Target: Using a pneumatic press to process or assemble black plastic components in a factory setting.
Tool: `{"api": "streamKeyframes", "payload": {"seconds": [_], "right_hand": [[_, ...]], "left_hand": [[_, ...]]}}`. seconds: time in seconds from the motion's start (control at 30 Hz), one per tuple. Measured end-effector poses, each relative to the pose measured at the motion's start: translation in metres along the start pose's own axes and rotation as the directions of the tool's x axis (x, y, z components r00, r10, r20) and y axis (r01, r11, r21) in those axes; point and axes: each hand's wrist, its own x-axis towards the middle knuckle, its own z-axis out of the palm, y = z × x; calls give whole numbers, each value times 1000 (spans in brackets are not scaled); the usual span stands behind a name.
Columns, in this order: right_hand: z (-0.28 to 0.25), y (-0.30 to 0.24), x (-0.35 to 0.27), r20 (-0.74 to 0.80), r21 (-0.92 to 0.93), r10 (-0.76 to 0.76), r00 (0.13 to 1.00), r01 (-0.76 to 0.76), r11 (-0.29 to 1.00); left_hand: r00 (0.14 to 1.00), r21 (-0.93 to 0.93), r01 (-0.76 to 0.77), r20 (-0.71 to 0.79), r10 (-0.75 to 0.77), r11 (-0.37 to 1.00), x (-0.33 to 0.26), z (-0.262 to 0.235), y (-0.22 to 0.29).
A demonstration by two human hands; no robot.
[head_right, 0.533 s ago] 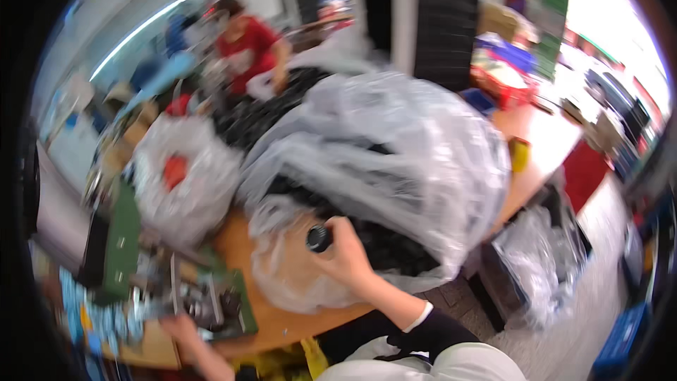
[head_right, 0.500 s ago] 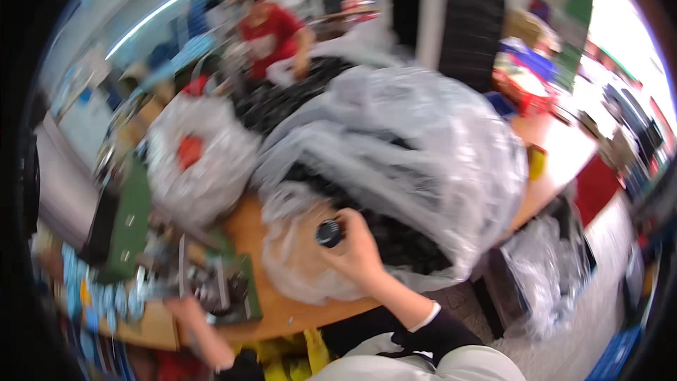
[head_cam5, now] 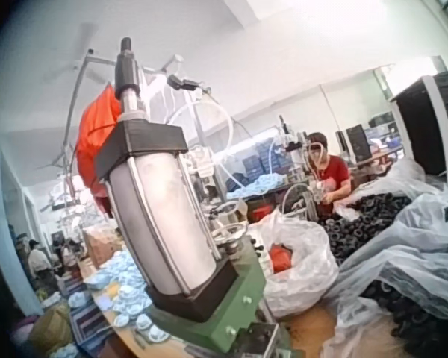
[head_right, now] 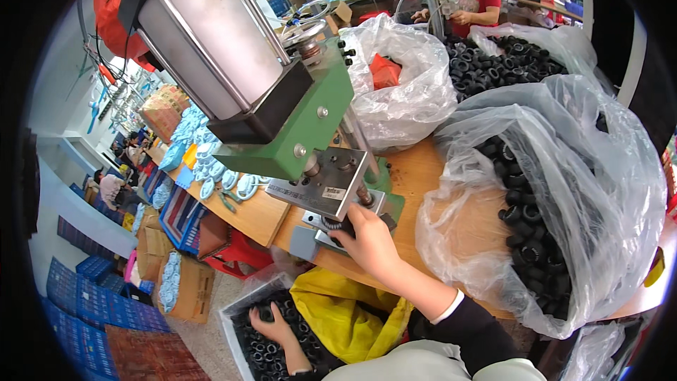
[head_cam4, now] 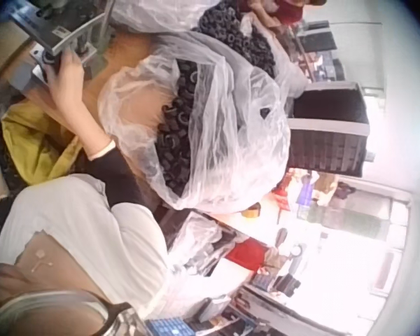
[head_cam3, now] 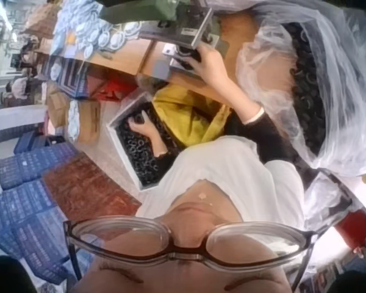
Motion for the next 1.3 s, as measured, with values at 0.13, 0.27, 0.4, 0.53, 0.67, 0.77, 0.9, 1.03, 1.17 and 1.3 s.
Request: {"api": "streamKeyframes", "payload": {"seconds": [0.13, 0.27, 0.4, 0.53, 0.67, 0.77, 0.9, 1.03, 1.17, 1.3], "right_hand": [[4, 8, 17, -28, -14, 84, 996, -84, 996], [-8, 16, 30, -1, -68, 34, 999, -34, 997], [-10, 7, 4, 122, 51, -43, 992, 37, 998], [-81, 99, -86, -176, 1, 206, 963, -210, 978], [-209, 59, -129, -171, -693, 101, 980, -193, 695], [-115, 6, -77, -15, -182, 167, 986, -167, 969], [-84, 16, -78, 95, -125, 49, 994, -37, 991], [-40, 41, -52, 257, 45, -145, 955, 138, 989], [10, 53, -35, 329, 199, -328, 886, 274, 941], [28, 68, -30, 324, 237, -447, 834, 386, 892]], "left_hand": [[990, 348, 144, -58, -133, 926, -5, -34, -47], [951, -37, -230, 203, 232, 973, 18, 31, 33], [686, -269, -607, 298, 663, 748, 61, 95, 111], [539, -133, -733, 486, 689, 667, 58, 148, 113], [528, -200, -685, 527, 667, 700, 37, 156, 150], [587, -202, -668, 447, 675, 716, 26, 178, 118], [734, -180, -589, 288, 615, 788, 22, 172, 131], [634, -186, -580, 509, 582, 793, 26, 183, 129], [757, -260, -436, 411, 508, 861, 5, 189, 143], [737, -663, -392, 188, 649, 638, 0, 177, 172]]}}
